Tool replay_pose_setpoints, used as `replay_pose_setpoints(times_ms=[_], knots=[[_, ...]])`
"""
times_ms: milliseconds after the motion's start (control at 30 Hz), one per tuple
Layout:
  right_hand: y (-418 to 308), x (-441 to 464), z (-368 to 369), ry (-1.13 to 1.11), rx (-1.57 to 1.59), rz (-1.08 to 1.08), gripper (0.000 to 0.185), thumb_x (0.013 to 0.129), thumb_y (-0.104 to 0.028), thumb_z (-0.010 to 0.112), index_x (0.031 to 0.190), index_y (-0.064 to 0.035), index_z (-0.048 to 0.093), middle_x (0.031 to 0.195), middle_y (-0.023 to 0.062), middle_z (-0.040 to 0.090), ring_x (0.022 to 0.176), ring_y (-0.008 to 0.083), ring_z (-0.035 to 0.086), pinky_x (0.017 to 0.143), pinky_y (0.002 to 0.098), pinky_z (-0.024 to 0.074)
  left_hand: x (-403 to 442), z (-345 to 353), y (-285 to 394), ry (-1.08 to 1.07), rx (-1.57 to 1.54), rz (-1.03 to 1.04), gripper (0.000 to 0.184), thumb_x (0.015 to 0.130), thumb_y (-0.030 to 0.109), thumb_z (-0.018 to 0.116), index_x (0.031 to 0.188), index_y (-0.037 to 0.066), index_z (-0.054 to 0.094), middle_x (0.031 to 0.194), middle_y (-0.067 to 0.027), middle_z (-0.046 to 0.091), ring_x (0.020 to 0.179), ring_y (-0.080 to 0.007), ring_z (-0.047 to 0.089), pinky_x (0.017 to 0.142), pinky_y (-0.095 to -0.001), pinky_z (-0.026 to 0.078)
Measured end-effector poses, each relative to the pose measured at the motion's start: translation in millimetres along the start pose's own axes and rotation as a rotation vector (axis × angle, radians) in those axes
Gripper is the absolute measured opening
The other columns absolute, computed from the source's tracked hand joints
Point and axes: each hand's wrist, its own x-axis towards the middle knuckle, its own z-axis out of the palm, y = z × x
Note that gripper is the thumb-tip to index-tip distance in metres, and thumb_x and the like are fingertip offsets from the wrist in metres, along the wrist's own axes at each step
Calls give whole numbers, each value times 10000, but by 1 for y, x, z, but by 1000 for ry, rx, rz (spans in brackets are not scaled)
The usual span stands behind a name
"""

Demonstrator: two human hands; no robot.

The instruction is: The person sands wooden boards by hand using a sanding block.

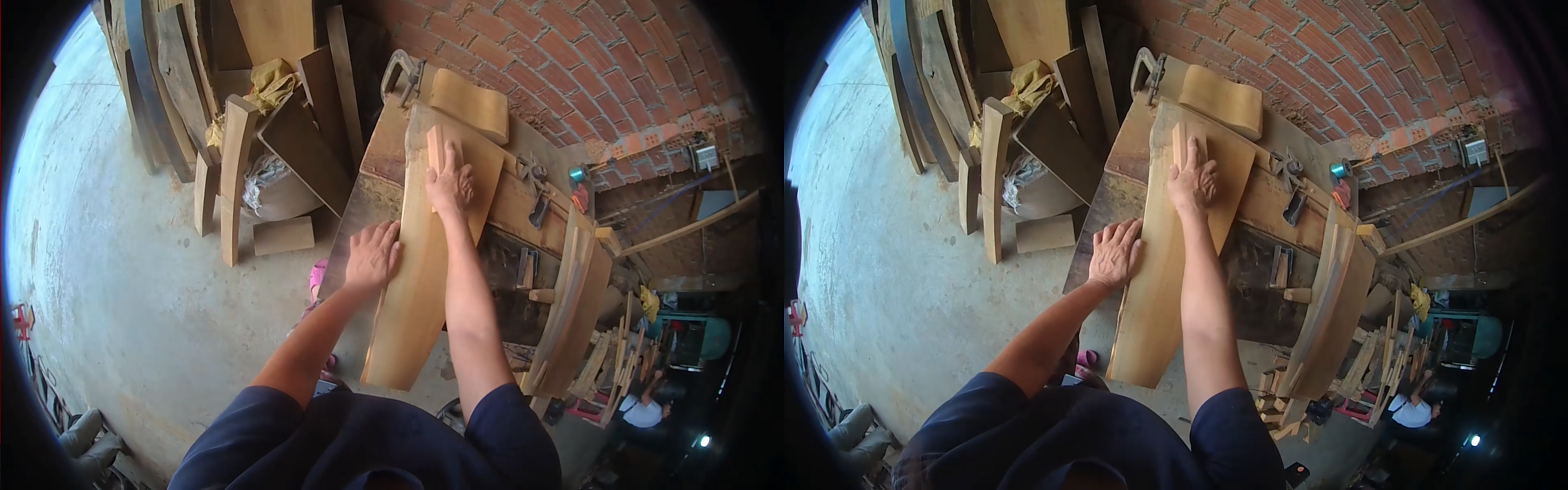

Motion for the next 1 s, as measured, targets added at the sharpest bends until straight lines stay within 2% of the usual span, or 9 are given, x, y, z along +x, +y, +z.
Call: replay_pose_setpoints(times_ms=[200, 233, 267, 300, 400, 500, 667, 833, 1000], knots=[[39, -259, -20, -5, -67, -19, 741, 889, -399, 633, 1533, -285, 284, 1008, 216, 476, 905, 409, 533, 774, 499, 461, -2, 7, -3, 79, 12, 38, 428, 992, 325, 429, 1370, 137, 497, 1355, -63, 537, 1254, -273, 453, 1027, -441, 327], [47, -307, -20, -42, -90, -10, 742, 889, -400, 629, 1534, -281, 282, 1035, 231, 483, 906, 409, 531, 767, 499, 456, -3, 6, -2, 79, 18, 39, 421, 988, 318, 436, 1359, 134, 510, 1349, -61, 541, 1258, -260, 454, 1031, -434, 327], [53, -353, -19, 75, -139, -77, 745, 877, -393, 644, 1528, -263, 306, 1069, 247, 493, 896, 402, 530, 744, 496, 453, -3, 5, -1, 83, 24, 41, 413, 984, 311, 442, 1348, 132, 522, 1344, -59, 545, 1262, -246, 456, 1036, -428, 328], [58, -391, -22, 20, -107, -66, 742, 862, -385, 663, 1516, -246, 342, 1088, 258, 503, 885, 391, 527, 712, 483, 444, -3, 8, -3, 89, 40, 46, 411, 985, 317, 438, 1343, 135, 526, 1344, -50, 542, 1262, -243, 452, 1034, -426, 327], [68, -442, -29, -65, 4, -41, 735, 848, -379, 684, 1502, -243, 378, 1017, 218, 502, 868, 375, 522, 694, 480, 430, -3, 2, 2, 48, 41, 20, 435, 980, 323, 429, 1370, 146, 508, 1349, -59, 538, 1261, -242, 454, 1034, -429, 329], [68, -398, -31, -35, -39, -93, 733, 853, -388, 679, 1503, -265, 362, 1018, 224, 486, 873, 388, 522, 709, 490, 428, -9, 7, 2, 98, 11, 16, 458, 985, 324, 429, 1406, 151, 472, 1352, -68, 532, 1229, -275, 467, 1006, -436, 343], [55, -216, -24, -32, -92, -119, 758, 877, -424, 627, 1532, -285, 270, 1043, 234, 481, 940, 399, 529, 776, 498, 450, -8, -3, 7, 40, 16, 5, 506, 972, 318, 453, 1453, 163, 428, 1359, -79, 523, 1211, -276, 470, 995, -435, 347], [21, -43, -11, -4, -96, -73, 720, 876, -395, 638, 1503, -291, 301, 1100, 238, 532, 952, 398, 599, 797, 491, 500, -7, -3, 5, 36, 14, 22, 518, 963, 319, 477, 1462, 190, 419, 1372, -60, 504, 1230, -270, 465, 1026, -437, 333], [0, 32, 1, -14, -36, -58, 718, 884, -391, 633, 1506, -320, 282, 1133, 239, 519, 989, 403, 600, 817, 497, 511, -7, -2, 3, 12, 16, 17, 516, 970, 327, 467, 1467, 200, 413, 1378, -52, 501, 1237, -264, 458, 1027, -437, 329]])
